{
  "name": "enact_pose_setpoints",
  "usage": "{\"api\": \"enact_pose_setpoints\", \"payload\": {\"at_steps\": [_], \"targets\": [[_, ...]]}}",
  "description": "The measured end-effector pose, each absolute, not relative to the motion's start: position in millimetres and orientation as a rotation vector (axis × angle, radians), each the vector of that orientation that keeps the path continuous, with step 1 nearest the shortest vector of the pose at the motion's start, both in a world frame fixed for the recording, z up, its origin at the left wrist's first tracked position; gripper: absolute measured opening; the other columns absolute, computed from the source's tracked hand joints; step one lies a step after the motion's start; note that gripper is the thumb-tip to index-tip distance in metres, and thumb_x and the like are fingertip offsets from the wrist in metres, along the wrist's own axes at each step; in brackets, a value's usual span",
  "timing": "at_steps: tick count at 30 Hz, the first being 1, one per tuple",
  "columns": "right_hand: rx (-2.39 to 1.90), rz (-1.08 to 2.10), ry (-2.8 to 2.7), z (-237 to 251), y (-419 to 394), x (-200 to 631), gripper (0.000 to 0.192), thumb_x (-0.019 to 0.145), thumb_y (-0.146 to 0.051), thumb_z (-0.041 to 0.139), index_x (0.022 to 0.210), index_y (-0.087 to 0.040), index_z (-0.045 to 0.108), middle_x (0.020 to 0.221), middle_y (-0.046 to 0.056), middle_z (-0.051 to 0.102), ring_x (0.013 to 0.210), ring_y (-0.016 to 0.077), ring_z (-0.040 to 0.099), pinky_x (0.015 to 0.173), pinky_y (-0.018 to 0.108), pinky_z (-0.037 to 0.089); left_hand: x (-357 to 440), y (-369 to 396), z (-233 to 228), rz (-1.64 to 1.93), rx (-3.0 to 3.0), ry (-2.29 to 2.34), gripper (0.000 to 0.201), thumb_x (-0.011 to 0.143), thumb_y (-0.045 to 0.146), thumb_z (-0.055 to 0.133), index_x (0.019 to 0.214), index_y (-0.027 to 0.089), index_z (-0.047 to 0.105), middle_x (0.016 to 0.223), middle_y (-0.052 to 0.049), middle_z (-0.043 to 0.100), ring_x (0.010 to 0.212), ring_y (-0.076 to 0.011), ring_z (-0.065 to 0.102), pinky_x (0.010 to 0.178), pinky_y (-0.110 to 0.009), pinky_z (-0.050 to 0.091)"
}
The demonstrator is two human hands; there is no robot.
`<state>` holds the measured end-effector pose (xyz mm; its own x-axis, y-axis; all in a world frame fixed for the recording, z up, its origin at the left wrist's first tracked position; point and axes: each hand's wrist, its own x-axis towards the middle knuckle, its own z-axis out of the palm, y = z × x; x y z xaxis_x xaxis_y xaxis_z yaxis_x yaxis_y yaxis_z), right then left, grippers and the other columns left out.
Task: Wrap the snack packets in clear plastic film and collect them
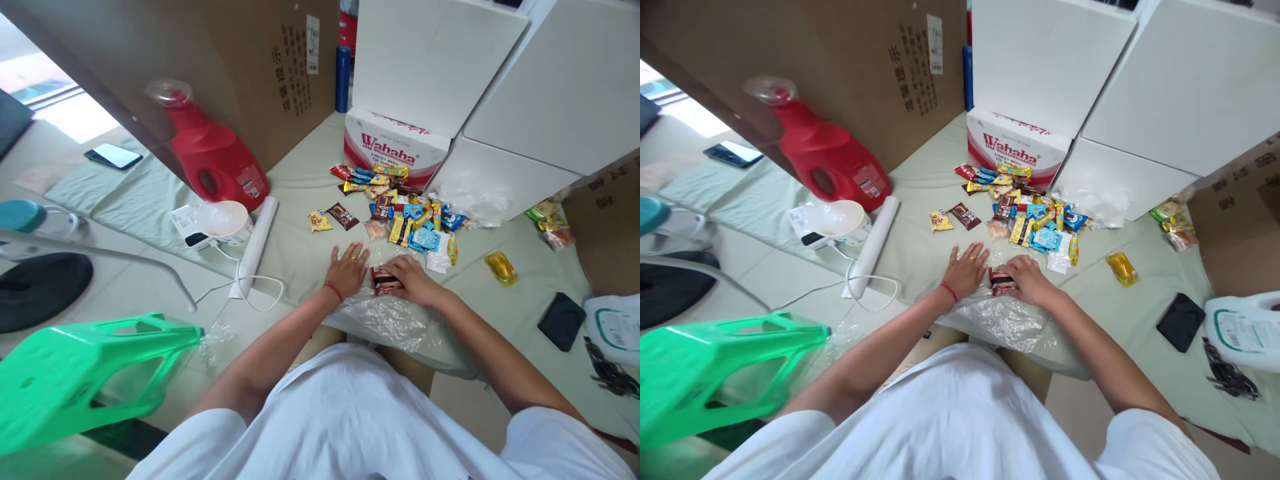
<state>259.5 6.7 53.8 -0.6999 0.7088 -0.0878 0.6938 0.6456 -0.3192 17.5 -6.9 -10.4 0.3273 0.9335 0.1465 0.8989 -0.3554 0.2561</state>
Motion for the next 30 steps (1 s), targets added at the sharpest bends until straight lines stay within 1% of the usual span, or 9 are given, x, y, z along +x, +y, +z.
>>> {"api": "enact_pose_setpoints", "payload": {"at_steps": [3, 7, 15, 19, 21, 22, 25, 28, 30], "targets": [[-1.162, 0.4, -2.947, 48, 1, 252, 0.067, 0.089, -0.036, 0.072, 0.151, -0.019, 0.052, 0.133, 0.017, 0.059, 0.126, 0.0347, 0.045, 0.109, 0.05, 0.032, 17, -7, -10, 0.401, 2.461, 1.703, 0.055, 0.107, 0.038, 0.025, 0.156, 0.024, 0.046, 0.168, -0.009, 0.038, 0.157, -0.0256, 0.032, 0.128, -0.063, 0.013], [-1.124, 0.279, -2.948, 52, -8, 254, 0.058, 0.097, -0.038, 0.063, 0.149, -0.016, 0.053, 0.127, 0.019, 0.06, 0.121, 0.0338, 0.047, 0.11, 0.051, 0.031, 18, -8, -8, 0.395, 2.463, 1.703, 0.055, 0.108, 0.038, 0.025, 0.156, 0.024, 0.047, 0.168, -0.009, 0.039, 0.156, -0.0252, 0.033, 0.128, -0.064, 0.013], [-1.06, 0.302, -2.916, 35, -8, 249, 0.064, 0.097, -0.042, 0.064, 0.154, -0.019, 0.047, 0.136, 0.018, 0.058, 0.134, 0.0347, 0.043, 0.119, 0.06, 0.023, 14, -2, -2, 0.42, 2.363, 1.647, 0.052, 0.106, 0.034, 0.029, 0.154, 0.023, 0.048, 0.166, -0.011, 0.041, 0.155, -0.0259, 0.035, 0.127, -0.063, 0.016], [-1.035, 0.414, -2.878, 36, -8, 253, 0.08, 0.093, -0.049, 0.068, 0.16, -0.02, 0.037, 0.149, 0.019, 0.051, 0.142, 0.0366, 0.037, 0.121, 0.065, 0.018, 0, -7, 12, 0.583, 2.283, 1.72, 0.048, 0.103, 0.032, 0.037, 0.145, 0.02, 0.056, 0.165, -0.011, 0.044, 0.157, -0.028, 0.03, 0.127, -0.057, 0.023], [-0.988, 0.483, -2.805, 46, -14, 262, 0.083, 0.093, -0.051, 0.068, 0.161, -0.02, 0.034, 0.154, 0.019, 0.047, 0.144, 0.0364, 0.036, 0.12, 0.064, 0.022, -8, -20, 18, 0.752, 2.293, 1.787, 0.042, 0.101, 0.03, 0.041, 0.135, 0.019, 0.064, 0.158, -0.013, 0.051, 0.155, -0.03, 0.033, 0.126, -0.056, 0.025], [-0.977, 0.506, -2.742, 52, -19, 268, 0.076, 0.095, -0.049, 0.065, 0.159, -0.019, 0.038, 0.153, 0.019, 0.048, 0.142, 0.0353, 0.039, 0.119, 0.062, 0.027, -13, -28, 21, 0.815, 2.32, 1.759, 0.039, 0.1, 0.029, 0.042, 0.128, 0.02, 0.068, 0.151, -0.014, 0.058, 0.152, -0.0305, 0.039, 0.124, -0.056, 0.028], [-1.04, 0.557, -2.519, 66, -45, 291, 0.038, 0.104, -0.04, 0.05, 0.135, -0.021, 0.061, 0.126, 0.015, 0.065, 0.12, 0.0293, 0.055, 0.105, 0.051, 0.045, -19, -54, 24, 0.802, 2.484, 1.337, 0.035, 0.098, 0.028, 0.042, 0.112, 0.023, 0.073, 0.119, -0.013, 0.073, 0.13, -0.0282, 0.059, 0.114, -0.05, 0.043], [-1.211, 0.613, -2.458, 66, -87, 311, 0.032, 0.107, -0.039, 0.044, 0.105, -0.022, 0.071, 0.096, 0.011, 0.068, 0.095, 0.0259, 0.06, 0.088, 0.044, 0.051, -13, -76, 22, 0.644, 2.538, 1.055, 0.039, 0.102, 0.032, 0.038, 0.12, 0.022, 0.07, 0.115, -0.013, 0.073, 0.113, -0.025, 0.067, 0.101, -0.043, 0.052], [-1.346, 0.575, -2.482, 57, -116, 319, 0.033, 0.104, -0.047, 0.051, 0.112, -0.022, 0.071, 0.102, 0.013, 0.068, 0.1, 0.0287, 0.06, 0.087, 0.046, 0.052, -5, -86, 18, 0.566, 2.492, 1.19, 0.044, 0.104, 0.043, 0.04, 0.129, 0.018, 0.066, 0.116, -0.015, 0.071, 0.105, -0.0265, 0.067, 0.092, -0.042, 0.054]]}}
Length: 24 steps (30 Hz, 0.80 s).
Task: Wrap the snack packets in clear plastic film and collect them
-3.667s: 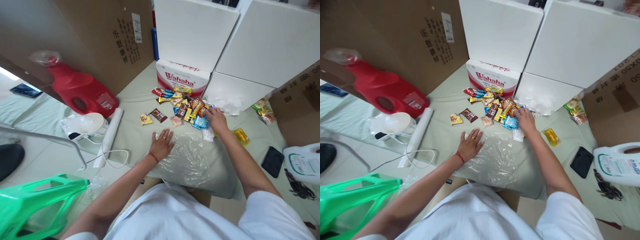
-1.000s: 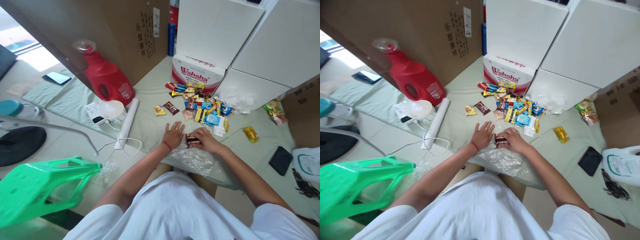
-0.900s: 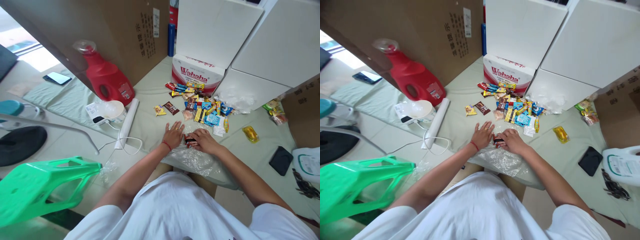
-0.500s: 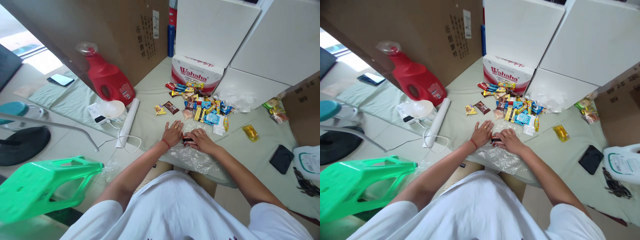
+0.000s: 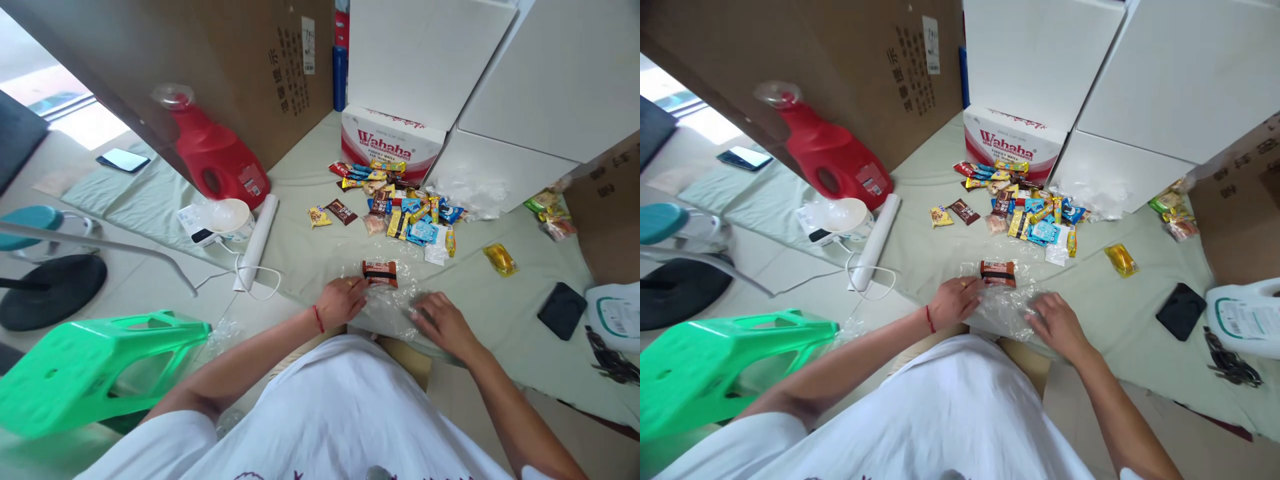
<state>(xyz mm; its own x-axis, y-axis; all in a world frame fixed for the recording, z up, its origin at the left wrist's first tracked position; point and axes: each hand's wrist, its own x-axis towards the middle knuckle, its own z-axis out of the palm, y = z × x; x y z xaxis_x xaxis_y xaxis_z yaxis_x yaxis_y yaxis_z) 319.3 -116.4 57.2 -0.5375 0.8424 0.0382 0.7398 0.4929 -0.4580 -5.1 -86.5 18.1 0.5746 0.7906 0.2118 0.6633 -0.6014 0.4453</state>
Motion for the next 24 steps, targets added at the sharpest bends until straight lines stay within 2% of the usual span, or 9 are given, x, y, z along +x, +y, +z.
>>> {"api": "enact_pose_setpoints", "payload": {"at_steps": [3, 4, 6, 8, 11, 14, 18, 22, 24], "targets": [[-1.435, 0.467, -2.527, 37, -150, 326, 0.057, 0.093, -0.054, 0.068, 0.141, -0.025, 0.061, 0.136, 0.017, 0.061, 0.125, 0.0364, 0.054, 0.099, 0.055, 0.05, 2, -95, 11, 0.512, 2.374, 1.442, 0.054, 0.096, 0.059, 0.055, 0.125, 0.016, 0.068, 0.107, -0.016, 0.07, 0.1, -0.0306, 0.064, 0.087, -0.046, 0.054], [-1.436, 0.447, -2.54, 30, -157, 327, 0.062, 0.091, -0.053, 0.07, 0.147, -0.027, 0.057, 0.144, 0.017, 0.057, 0.13, 0.0375, 0.051, 0.103, 0.058, 0.048, 1, -95, 9, 0.529, 2.334, 1.456, 0.052, 0.093, 0.06, 0.06, 0.119, 0.018, 0.072, 0.104, -0.015, 0.07, 0.099, -0.0306, 0.063, 0.087, -0.046, 0.053], [-1.436, 0.414, -2.535, 17, -165, 330, 0.06, 0.093, -0.046, 0.069, 0.149, -0.03, 0.056, 0.149, 0.016, 0.054, 0.133, 0.0373, 0.05, 0.107, 0.061, 0.046, -4, -94, 5, 0.635, 2.24, 1.38, 0.037, 0.092, 0.054, 0.063, 0.103, 0.022, 0.078, 0.099, -0.012, 0.07, 0.1, -0.028, 0.062, 0.091, -0.045, 0.052], [-1.403, 0.402, -2.506, 8, -167, 334, 0.047, 0.096, -0.042, 0.066, 0.142, -0.032, 0.063, 0.146, 0.015, 0.057, 0.132, 0.0358, 0.052, 0.109, 0.062, 0.044, -13, -92, 4, 0.79, 2.119, 1.253, 0.031, 0.094, 0.049, 0.061, 0.091, 0.024, 0.079, 0.099, -0.011, 0.07, 0.103, -0.0254, 0.062, 0.095, -0.043, 0.052], [-1.314, 0.44, -2.449, 4, -157, 339, 0.028, 0.101, -0.037, 0.058, 0.121, -0.033, 0.076, 0.136, 0.012, 0.065, 0.129, 0.0327, 0.055, 0.108, 0.059, 0.046, -26, -89, 6, 0.946, 1.876, 1.171, 0.036, 0.095, 0.052, 0.06, 0.086, 0.023, 0.078, 0.102, -0.011, 0.072, 0.105, -0.0243, 0.065, 0.095, -0.042, 0.054], [-1.261, 0.538, -2.417, 18, -132, 344, 0.031, 0.104, -0.033, 0.049, 0.112, -0.034, 0.079, 0.12, 0.01, 0.073, 0.123, 0.0299, 0.058, 0.101, 0.054, 0.049, -31, -87, 10, 0.965, 1.666, 1.176, 0.043, 0.095, 0.06, 0.056, 0.086, 0.022, 0.075, 0.096, -0.01, 0.073, 0.093, -0.0225, 0.068, 0.086, -0.037, 0.056], [-1.244, 0.643, -2.436, 52, -75, 341, 0.038, 0.106, -0.044, 0.044, 0.114, -0.028, 0.077, 0.104, 0.011, 0.076, 0.103, 0.0271, 0.064, 0.095, 0.047, 0.051, -26, -77, 12, 1.038, 1.468, 1.343, 0.048, 0.096, 0.062, 0.048, 0.083, 0.021, 0.069, 0.084, -0.004, 0.072, 0.082, -0.0187, 0.065, 0.077, -0.03, 0.051], [-1.34, 0.717, -2.433, 69, -7, 329, 0.038, 0.103, -0.044, 0.048, 0.109, -0.021, 0.077, 0.101, 0.01, 0.077, 0.097, 0.025, 0.067, 0.09, 0.038, 0.052, -16, -57, 9, 1.032, 1.379, 1.669, 0.041, 0.098, 0.053, 0.046, 0.079, 0.021, 0.063, 0.067, 0.0, 0.064, 0.065, -0.0165, 0.057, 0.066, -0.028, 0.044], [-1.499, 0.715, -2.528, 68, 19, 320, 0.032, 0.1, -0.036, 0.051, 0.105, -0.019, 0.077, 0.1, 0.01, 0.077, 0.093, 0.0247, 0.069, 0.085, 0.035, 0.051, -12, -47, 6, 0.925, 1.483, 1.883, 0.032, 0.096, 0.044, 0.051, 0.079, 0.022, 0.064, 0.066, -0.002, 0.064, 0.067, -0.0192, 0.058, 0.069, -0.031, 0.043]]}}
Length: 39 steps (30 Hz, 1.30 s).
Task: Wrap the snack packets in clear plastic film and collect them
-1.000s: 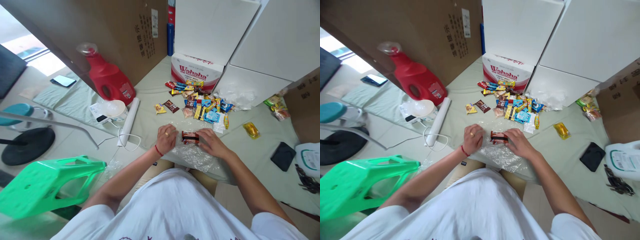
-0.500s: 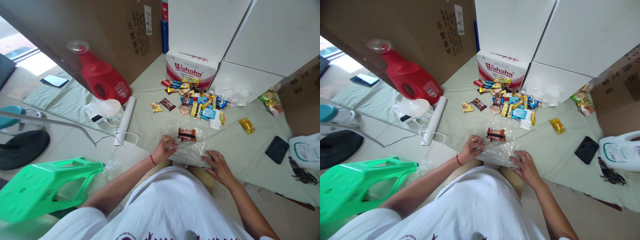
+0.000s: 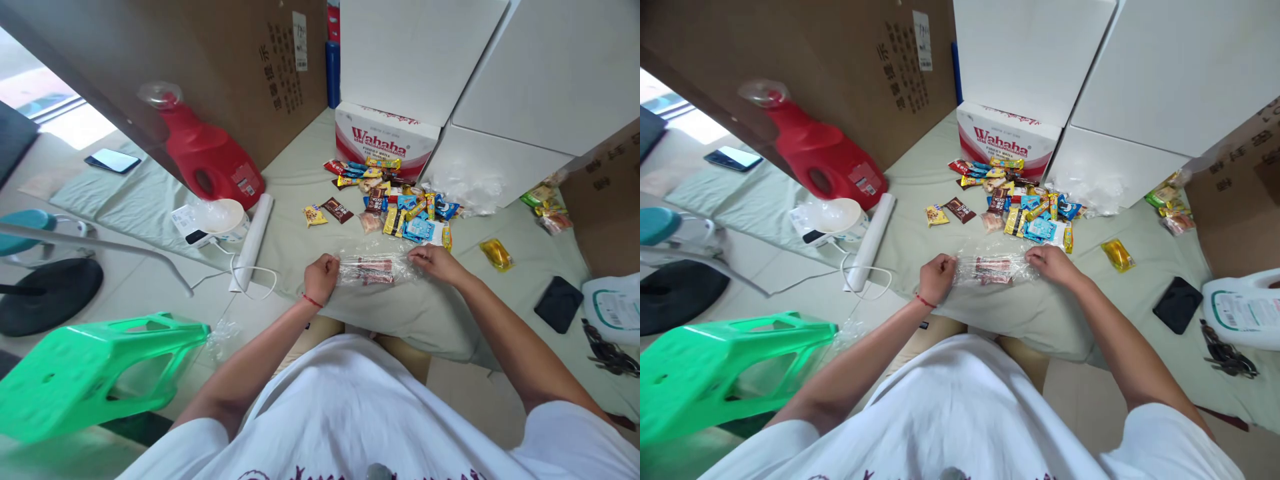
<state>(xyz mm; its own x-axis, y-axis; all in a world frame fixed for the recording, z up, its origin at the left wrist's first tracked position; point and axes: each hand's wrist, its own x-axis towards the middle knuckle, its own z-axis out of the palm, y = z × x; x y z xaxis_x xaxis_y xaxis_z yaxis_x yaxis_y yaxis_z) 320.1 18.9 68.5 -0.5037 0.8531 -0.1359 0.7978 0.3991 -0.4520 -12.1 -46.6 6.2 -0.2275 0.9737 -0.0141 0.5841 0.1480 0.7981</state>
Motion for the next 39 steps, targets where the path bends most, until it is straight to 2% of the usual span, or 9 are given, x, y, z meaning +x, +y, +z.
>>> {"api": "enact_pose_setpoints", "payload": {"at_steps": [4, 7, 11, 16, 20, 24, 30, 34, 39], "targets": [[-1.815, 0.342, -2.749, 67, 52, 291, 0.024, 0.096, -0.027, 0.054, 0.092, -0.02, 0.077, 0.092, 0.012, 0.075, 0.093, 0.0278, 0.067, 0.075, 0.033, 0.047, -7, -35, 2, 0.705, 1.808, 2.166, 0.016, 0.09, 0.031, 0.06, 0.081, 0.022, 0.069, 0.087, -0.011, 0.071, 0.099, -0.0309, 0.061, 0.086, -0.043, 0.045], [-1.627, 0.128, -2.78, 65, 67, 258, 0.026, 0.1, -0.027, 0.05, 0.1, -0.019, 0.075, 0.1, 0.016, 0.074, 0.102, 0.0303, 0.063, 0.076, 0.035, 0.046, -6, -33, 2, 0.716, 1.814, 2.221, 0.021, 0.09, 0.036, 0.062, 0.101, 0.022, 0.073, 0.107, -0.013, 0.07, 0.111, -0.0344, 0.057, 0.094, -0.049, 0.047], [-1.416, 0.198, -2.897, 54, 83, 214, 0.039, 0.093, -0.034, 0.067, 0.126, -0.015, 0.067, 0.12, 0.02, 0.069, 0.111, 0.0336, 0.059, 0.089, 0.04, 0.047, -6, -32, 2, 0.739, 1.792, 2.192, 0.049, 0.083, 0.043, 0.072, 0.127, 0.023, 0.065, 0.134, -0.015, 0.06, 0.131, -0.037, 0.05, 0.108, -0.053, 0.045], [-1.329, 0.439, -2.95, 48, 101, 197, 0.017, 0.091, -0.023, 0.062, 0.1, -0.016, 0.075, 0.107, 0.016, 0.072, 0.112, 0.0331, 0.056, 0.096, 0.043, 0.04, -4, -28, -4, 0.684, 1.831, 2.154, 0.046, 0.072, 0.037, 0.082, 0.112, 0.022, 0.067, 0.149, -0.014, 0.051, 0.154, -0.0418, 0.026, 0.124, -0.062, 0.026], [-1.065, 0.533, -2.933, 69, 100, 203, 0.015, 0.093, -0.021, 0.058, 0.097, -0.016, 0.072, 0.103, 0.012, 0.07, 0.102, 0.0258, 0.058, 0.095, 0.037, 0.039, -6, -25, -5, 0.713, 1.82, 2.035, 0.016, 0.072, 0.023, 0.079, 0.08, 0.021, 0.065, 0.136, -0.01, 0.062, 0.148, -0.0372, 0.038, 0.122, -0.057, 0.033], [-0.98, 0.518, -2.962, 88, 70, 211, 0.022, 0.103, -0.024, 0.048, 0.104, -0.017, 0.068, 0.097, 0.009, 0.067, 0.09, 0.0214, 0.057, 0.081, 0.031, 0.039, -8, -25, -1, 0.743, 1.815, 1.928, 0.022, 0.075, 0.016, 0.073, 0.061, 0.021, 0.055, 0.11, -0.007, 0.071, 0.119, -0.0278, 0.06, 0.106, -0.046, 0.048], [-0.656, 0.381, -3.116, 65, 12, 229, 0.031, 0.103, -0.021, 0.05, 0.128, -0.021, 0.068, 0.099, 0.011, 0.063, 0.092, 0.0243, 0.05, 0.077, 0.034, 0.039, -14, -21, 0, 0.784, 1.721, 1.884, 0.027, 0.066, 0.007, 0.07, 0.058, 0.02, 0.048, 0.1, -0.007, 0.07, 0.106, -0.0257, 0.06, 0.096, -0.041, 0.049], [-0.591, 0.409, -3.036, 51, -5, 239, 0.041, 0.105, -0.02, 0.046, 0.142, -0.022, 0.062, 0.103, 0.012, 0.061, 0.091, 0.0237, 0.047, 0.081, 0.036, 0.04, -43, -22, 8, 0.868, 1.628, 1.561, 0.021, 0.059, 0.005, 0.063, 0.061, 0.02, 0.048, 0.102, -0.008, 0.068, 0.104, -0.0233, 0.061, 0.097, -0.039, 0.049], [-0.6, 0.475, -2.888, 43, -12, 244, 0.038, 0.106, -0.024, 0.047, 0.139, -0.023, 0.066, 0.101, 0.012, 0.06, 0.094, 0.0241, 0.047, 0.086, 0.038, 0.041, -60, -34, 25, 0.907, 1.327, 1.343, 0.01, 0.077, 0.026, 0.054, 0.069, 0.02, 0.05, 0.107, -0.009, 0.069, 0.096, -0.0218, 0.066, 0.079, -0.034, 0.053]]}}
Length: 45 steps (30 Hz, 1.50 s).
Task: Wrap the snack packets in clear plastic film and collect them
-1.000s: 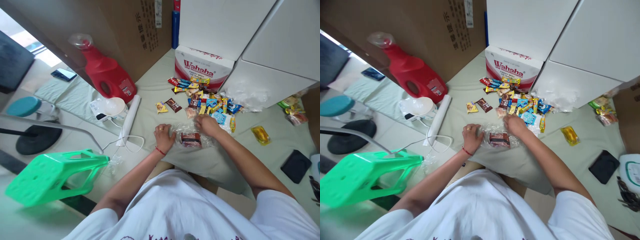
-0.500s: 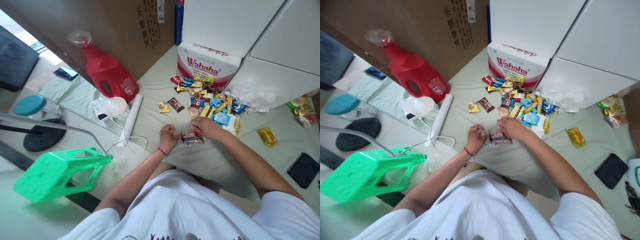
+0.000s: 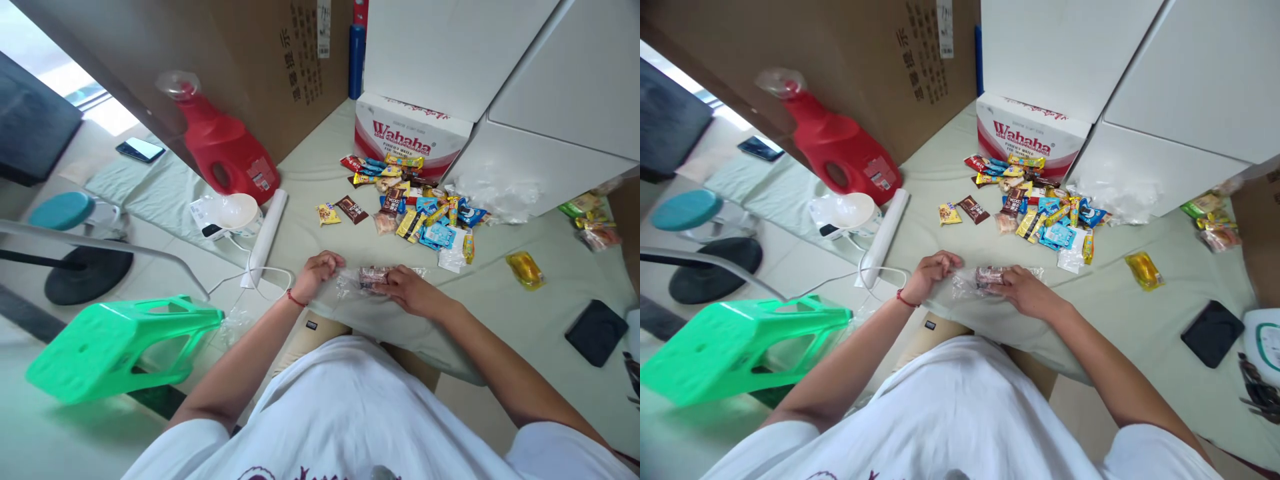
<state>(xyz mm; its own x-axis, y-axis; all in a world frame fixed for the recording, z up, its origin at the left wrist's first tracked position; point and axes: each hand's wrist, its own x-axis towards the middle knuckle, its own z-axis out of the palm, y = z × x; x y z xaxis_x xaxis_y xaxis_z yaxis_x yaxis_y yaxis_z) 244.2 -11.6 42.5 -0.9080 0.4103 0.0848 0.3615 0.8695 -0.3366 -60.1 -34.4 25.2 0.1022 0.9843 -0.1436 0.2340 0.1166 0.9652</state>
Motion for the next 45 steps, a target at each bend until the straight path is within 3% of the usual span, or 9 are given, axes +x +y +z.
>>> {"api": "enact_pose_setpoints", "payload": {"at_steps": [3, 7, 14, 19, 26, 32, 35, 39, 45], "targets": [[-0.624, 0.479, -2.855, 37, -13, 246, 0.038, 0.105, -0.024, 0.048, 0.138, -0.024, 0.067, 0.101, 0.012, 0.06, 0.094, 0.0241, 0.046, 0.085, 0.038, 0.042, -46, -36, 32, 0.769, 1.263, 1.652, 0.022, 0.089, 0.041, 0.051, 0.079, 0.021, 0.054, 0.092, -0.006, 0.066, 0.083, -0.0212, 0.064, 0.069, -0.032, 0.051], [-0.616, 0.499, -2.833, 32, -13, 248, 0.04, 0.104, -0.022, 0.051, 0.14, -0.026, 0.067, 0.105, 0.012, 0.06, 0.099, 0.0246, 0.047, 0.089, 0.039, 0.044, -36, -38, 43, 0.477, 1.526, 1.76, 0.024, 0.071, 0.037, 0.076, 0.068, 0.021, 0.059, 0.081, -0.005, 0.062, 0.085, -0.0231, 0.062, 0.075, -0.032, 0.048], [-0.606, 0.563, -2.786, 32, -14, 246, 0.038, 0.105, -0.023, 0.05, 0.138, -0.027, 0.068, 0.1, 0.012, 0.062, 0.097, 0.0248, 0.048, 0.089, 0.041, 0.045, -5, -47, 67, 0.374, 1.412, 1.535, 0.022, 0.088, 0.033, 0.058, 0.071, 0.02, 0.062, 0.061, 0.0, 0.064, 0.061, -0.0164, 0.063, 0.058, -0.025, 0.043], [-0.625, 0.724, -2.654, 40, -19, 254, 0.035, 0.104, -0.028, 0.049, 0.131, -0.023, 0.071, 0.109, 0.013, 0.066, 0.103, 0.026, 0.055, 0.095, 0.044, 0.046, 45, -41, 53, 0.506, 1.412, 1.57, 0.034, 0.099, 0.023, 0.037, 0.089, 0.018, 0.069, 0.086, -0.008, 0.076, 0.076, -0.0183, 0.072, 0.066, -0.028, 0.052], [-1.656, 0.42, -1.807, 15, -17, 286, 0.045, 0.104, -0.051, 0.043, 0.112, -0.018, 0.072, 0.097, 0.011, 0.068, 0.095, 0.0272, 0.06, 0.094, 0.043, 0.046, 56, -51, 42, 0.294, 1.916, 1.893, 0.028, 0.102, 0.03, 0.046, 0.111, 0.028, 0.073, 0.108, -0.007, 0.074, 0.102, -0.0243, 0.066, 0.084, -0.034, 0.048], [-1.866, 0.465, -2.065, 6, -21, 289, 0.032, 0.092, -0.042, 0.063, 0.107, -0.017, 0.073, 0.107, 0.015, 0.064, 0.108, 0.0303, 0.056, 0.1, 0.042, 0.041, 61, -45, 44, 0.395, 1.857, 2.1, 0.031, 0.089, 0.037, 0.067, 0.117, 0.023, 0.065, 0.122, -0.012, 0.064, 0.119, -0.0303, 0.054, 0.096, -0.042, 0.045], [-1.841, 0.486, -2.028, 22, -26, 283, 0.02, 0.092, -0.031, 0.059, 0.103, -0.019, 0.07, 0.11, 0.013, 0.064, 0.103, 0.0261, 0.059, 0.09, 0.035, 0.043, 58, -37, 44, 0.347, 1.705, 2.12, 0.059, 0.079, 0.045, 0.077, 0.129, 0.021, 0.058, 0.14, -0.016, 0.055, 0.129, -0.0341, 0.049, 0.101, -0.045, 0.045], [-1.791, 0.587, -2.035, 39, -35, 259, 0.019, 0.099, -0.034, 0.049, 0.101, -0.024, 0.064, 0.083, 0.005, 0.065, 0.076, 0.0221, 0.059, 0.069, 0.029, 0.04, 52, -28, 42, 0.265, 1.739, 1.989, 0.046, 0.076, 0.053, 0.079, 0.106, 0.02, 0.066, 0.152, -0.016, 0.047, 0.145, -0.0386, 0.034, 0.113, -0.052, 0.035], [-1.571, 0.701, -1.911, 26, -49, 212, 0.02, 0.095, -0.028, 0.048, 0.099, -0.022, 0.066, 0.096, 0.011, 0.07, 0.087, 0.0246, 0.061, 0.079, 0.035, 0.048, 63, -35, 46, 0.39, 1.774, 1.835, 0.023, 0.083, 0.03, 0.071, 0.1, 0.019, 0.062, 0.112, -0.013, 0.064, 0.11, -0.0289, 0.06, 0.098, -0.042, 0.046]]}}
